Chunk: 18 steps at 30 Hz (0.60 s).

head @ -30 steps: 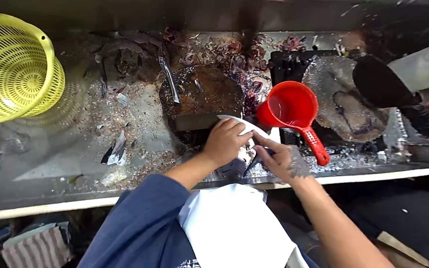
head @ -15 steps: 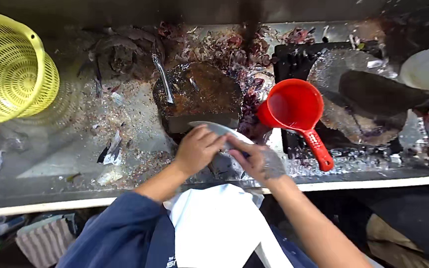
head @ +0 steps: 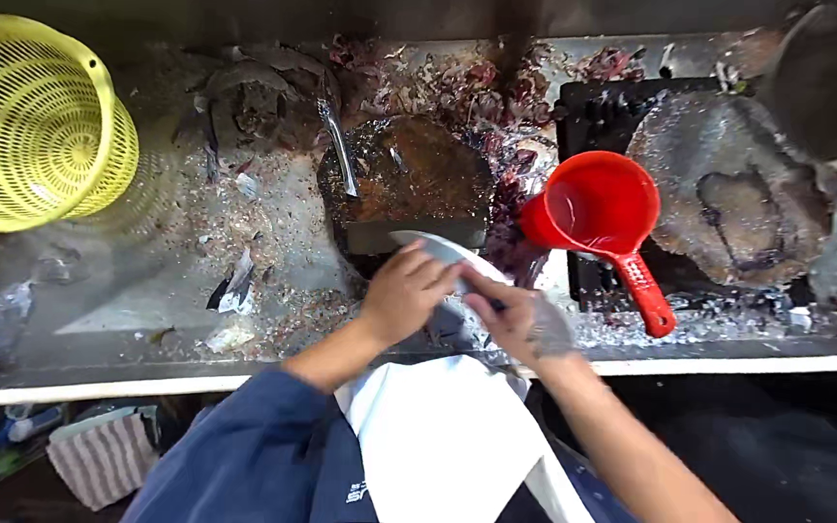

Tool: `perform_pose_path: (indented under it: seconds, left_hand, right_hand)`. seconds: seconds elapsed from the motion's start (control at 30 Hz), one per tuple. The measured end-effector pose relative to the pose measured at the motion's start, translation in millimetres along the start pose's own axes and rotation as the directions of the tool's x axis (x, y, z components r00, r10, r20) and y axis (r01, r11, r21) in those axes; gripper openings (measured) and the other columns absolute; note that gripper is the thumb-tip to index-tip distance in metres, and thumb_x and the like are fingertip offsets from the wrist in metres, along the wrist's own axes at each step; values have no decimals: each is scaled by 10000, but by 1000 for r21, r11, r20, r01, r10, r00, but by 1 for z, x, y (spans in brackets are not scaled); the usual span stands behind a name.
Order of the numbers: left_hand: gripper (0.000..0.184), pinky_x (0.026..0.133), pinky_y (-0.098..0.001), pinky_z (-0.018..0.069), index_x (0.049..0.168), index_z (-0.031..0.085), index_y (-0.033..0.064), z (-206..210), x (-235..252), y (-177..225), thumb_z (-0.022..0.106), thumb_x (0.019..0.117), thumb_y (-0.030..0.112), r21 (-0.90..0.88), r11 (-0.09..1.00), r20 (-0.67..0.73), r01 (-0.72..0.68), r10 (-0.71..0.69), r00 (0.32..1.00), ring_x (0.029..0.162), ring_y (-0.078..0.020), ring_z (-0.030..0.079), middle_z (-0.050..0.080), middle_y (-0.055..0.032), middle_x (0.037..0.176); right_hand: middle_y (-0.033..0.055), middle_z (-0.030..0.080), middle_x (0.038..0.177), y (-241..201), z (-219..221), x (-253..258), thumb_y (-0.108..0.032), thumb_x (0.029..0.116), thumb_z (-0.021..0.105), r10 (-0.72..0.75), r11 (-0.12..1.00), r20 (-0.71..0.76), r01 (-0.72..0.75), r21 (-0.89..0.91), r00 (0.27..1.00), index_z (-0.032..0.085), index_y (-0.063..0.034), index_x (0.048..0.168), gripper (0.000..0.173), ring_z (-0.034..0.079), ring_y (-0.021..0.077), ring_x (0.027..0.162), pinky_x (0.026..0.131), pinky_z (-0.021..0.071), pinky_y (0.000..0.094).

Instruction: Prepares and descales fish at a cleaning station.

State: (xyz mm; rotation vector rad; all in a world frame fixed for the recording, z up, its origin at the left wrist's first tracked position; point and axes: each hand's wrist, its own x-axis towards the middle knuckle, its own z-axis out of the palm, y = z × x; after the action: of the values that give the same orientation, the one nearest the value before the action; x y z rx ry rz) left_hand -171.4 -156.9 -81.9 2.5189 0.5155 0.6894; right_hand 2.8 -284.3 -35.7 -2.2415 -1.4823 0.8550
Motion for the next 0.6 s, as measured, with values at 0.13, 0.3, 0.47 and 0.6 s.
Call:
perform_pose_path:
  seconds: [0.13,0.3,0.47,0.6]
  left_hand:
    - [174,1118,-536,460,1108,797,173,-27,-26,-20,677,985,203,147,986,-62,82,-74,995,893,-230,684,689,-63,866]
    - [225,1179,-451,412,1152,779,205,32,46,37,624,996,160,27,1000,89,9,-11,996,1177,-208,650,734,-16,1125]
    - [211,1175,-433,436,1128,778,112,23,22,14,618,995,77,-66,996,0,-65,65,998,1156,-198,681,756,-35,1108]
    - [172,1115,-483,487,1107,791,124,-31,-36,-34,680,976,125,108,994,-90,-2,12,996,1116,-244,701,761,-77,1094]
  right_hand:
    - [56,779,934,-24,21,21,-552,1039,488,-58,998,53,58,0,997,598,-441,1436,426,737,278,773,693,586,572]
    - [92,786,1007,56,-29,-16,-495,1024,546,-33,998,-155,24,-62,987,626,-347,1436,445,744,274,756,666,590,591]
    - [110,784,1065,28,-13,-11,-426,1036,549,-48,999,-101,48,5,994,653,-222,1418,445,761,275,818,718,605,572]
    - [48,765,873,-36,25,23,-558,1038,487,-56,998,60,58,-30,997,603,-432,1434,431,718,263,726,656,577,546]
